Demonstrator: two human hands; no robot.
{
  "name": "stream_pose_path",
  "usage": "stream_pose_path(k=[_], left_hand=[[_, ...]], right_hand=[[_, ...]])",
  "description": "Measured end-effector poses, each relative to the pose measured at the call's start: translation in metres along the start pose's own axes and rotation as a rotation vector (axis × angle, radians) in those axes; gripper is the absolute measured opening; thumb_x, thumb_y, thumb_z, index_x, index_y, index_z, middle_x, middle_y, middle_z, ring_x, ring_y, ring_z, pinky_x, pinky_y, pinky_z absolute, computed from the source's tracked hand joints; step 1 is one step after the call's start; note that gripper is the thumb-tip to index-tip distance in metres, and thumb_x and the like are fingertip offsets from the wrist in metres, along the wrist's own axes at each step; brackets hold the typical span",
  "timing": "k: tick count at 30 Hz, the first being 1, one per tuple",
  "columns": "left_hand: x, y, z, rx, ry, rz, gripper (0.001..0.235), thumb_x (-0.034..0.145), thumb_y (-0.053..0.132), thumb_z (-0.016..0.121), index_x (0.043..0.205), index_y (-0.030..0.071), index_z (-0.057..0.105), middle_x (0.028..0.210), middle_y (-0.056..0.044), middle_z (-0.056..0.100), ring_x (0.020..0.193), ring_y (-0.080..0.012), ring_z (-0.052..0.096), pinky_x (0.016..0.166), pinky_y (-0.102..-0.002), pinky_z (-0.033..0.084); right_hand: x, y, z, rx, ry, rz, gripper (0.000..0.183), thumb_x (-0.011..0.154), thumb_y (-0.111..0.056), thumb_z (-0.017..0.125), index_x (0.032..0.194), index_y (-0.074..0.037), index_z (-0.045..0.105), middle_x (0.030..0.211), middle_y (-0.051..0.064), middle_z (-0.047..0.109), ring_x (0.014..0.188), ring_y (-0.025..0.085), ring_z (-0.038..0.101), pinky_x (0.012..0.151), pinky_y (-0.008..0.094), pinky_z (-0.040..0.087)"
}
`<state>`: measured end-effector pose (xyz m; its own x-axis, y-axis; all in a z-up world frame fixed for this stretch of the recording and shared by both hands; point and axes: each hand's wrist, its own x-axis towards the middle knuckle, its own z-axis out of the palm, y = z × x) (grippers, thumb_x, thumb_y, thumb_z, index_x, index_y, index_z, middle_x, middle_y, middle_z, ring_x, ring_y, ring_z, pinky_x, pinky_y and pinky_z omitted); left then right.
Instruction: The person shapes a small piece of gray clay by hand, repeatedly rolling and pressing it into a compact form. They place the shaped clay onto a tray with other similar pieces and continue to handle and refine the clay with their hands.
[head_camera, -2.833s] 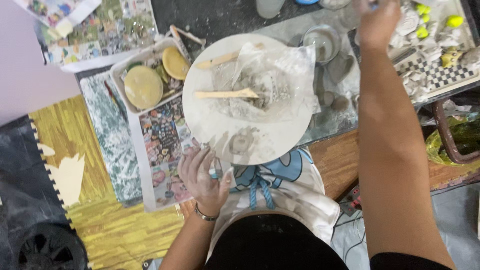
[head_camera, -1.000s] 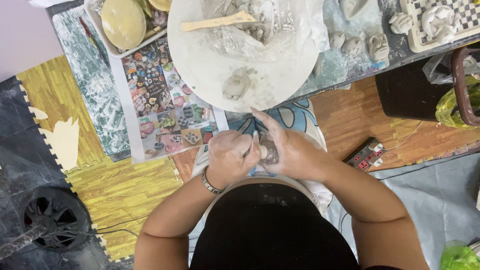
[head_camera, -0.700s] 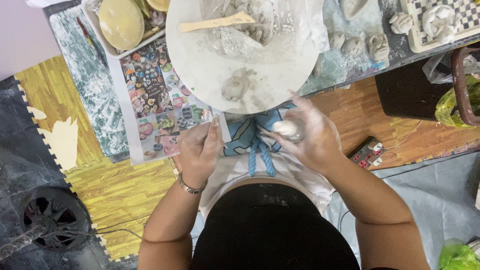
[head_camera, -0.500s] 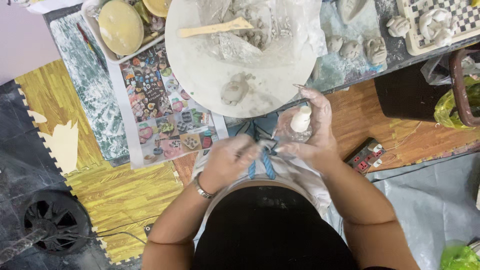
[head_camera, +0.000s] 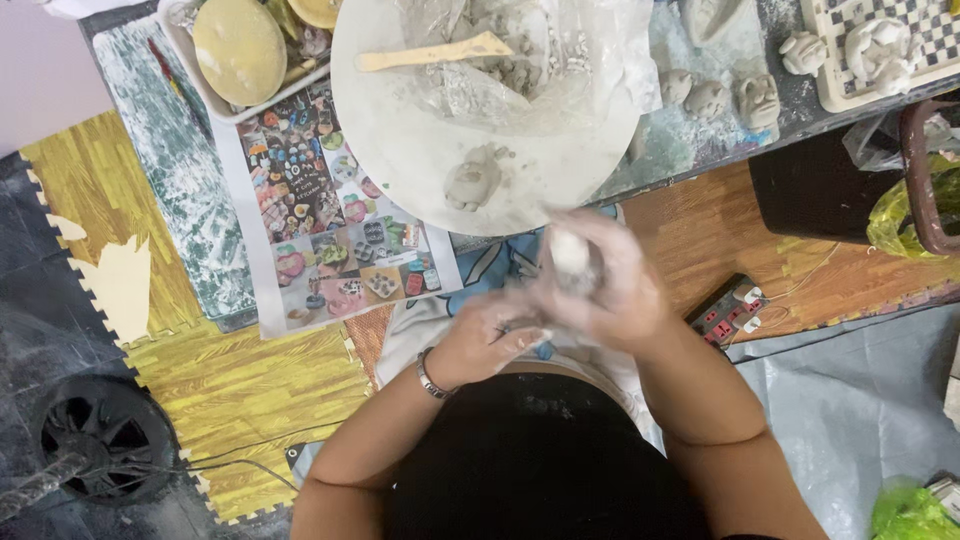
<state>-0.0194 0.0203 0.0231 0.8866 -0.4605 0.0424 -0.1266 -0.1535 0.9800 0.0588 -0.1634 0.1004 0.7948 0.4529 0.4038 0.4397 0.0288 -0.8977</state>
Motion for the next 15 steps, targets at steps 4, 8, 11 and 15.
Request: stream_pose_path(k=[4, 8, 11, 15], left_hand=[[0.009, 0.004, -0.021, 0.271, 0.498, 0.415, 0.041, 0.095, 0.04, 0.072, 0.071, 0.012, 0.054, 0.113, -0.01, 0.075, 0.101, -0.0244, 0.074, 0.085, -0.038, 0.059], [0.001, 0.01, -0.058, 0.828, 0.61, 0.174, 0.038, 0.095, 0.032, 0.073, 0.069, 0.008, 0.059, 0.145, -0.02, 0.06, 0.139, -0.038, 0.052, 0.114, -0.051, 0.033], [0.006, 0.009, -0.07, 0.875, 0.522, 0.069, 0.04, 0.096, 0.035, 0.069, 0.07, 0.007, 0.059, 0.153, -0.019, 0.055, 0.148, -0.0359, 0.046, 0.125, -0.056, 0.019], [0.004, 0.007, -0.065, 0.854, 0.494, 0.022, 0.043, 0.096, 0.037, 0.067, 0.067, 0.007, 0.058, 0.153, -0.02, 0.056, 0.148, -0.0354, 0.046, 0.124, -0.055, 0.017]], right_hand=[[0.016, -0.019, -0.005, -0.919, -0.029, 0.172, 0.049, 0.09, -0.019, 0.081, 0.136, -0.021, 0.062, 0.099, 0.006, 0.067, 0.082, 0.026, 0.068, 0.065, 0.039, 0.054], [0.025, -0.023, 0.004, -0.98, -0.067, 0.213, 0.042, 0.09, -0.014, 0.079, 0.129, -0.026, 0.071, 0.09, 0.006, 0.064, 0.074, 0.027, 0.065, 0.059, 0.04, 0.052], [0.028, -0.019, 0.009, -0.954, -0.045, 0.163, 0.046, 0.087, -0.01, 0.077, 0.131, -0.023, 0.071, 0.088, 0.005, 0.062, 0.076, 0.027, 0.064, 0.063, 0.039, 0.054], [0.022, -0.002, 0.014, -0.856, 0.037, 0.16, 0.044, 0.09, -0.007, 0.077, 0.132, -0.019, 0.07, 0.084, 0.006, 0.059, 0.075, 0.027, 0.062, 0.065, 0.039, 0.052]])
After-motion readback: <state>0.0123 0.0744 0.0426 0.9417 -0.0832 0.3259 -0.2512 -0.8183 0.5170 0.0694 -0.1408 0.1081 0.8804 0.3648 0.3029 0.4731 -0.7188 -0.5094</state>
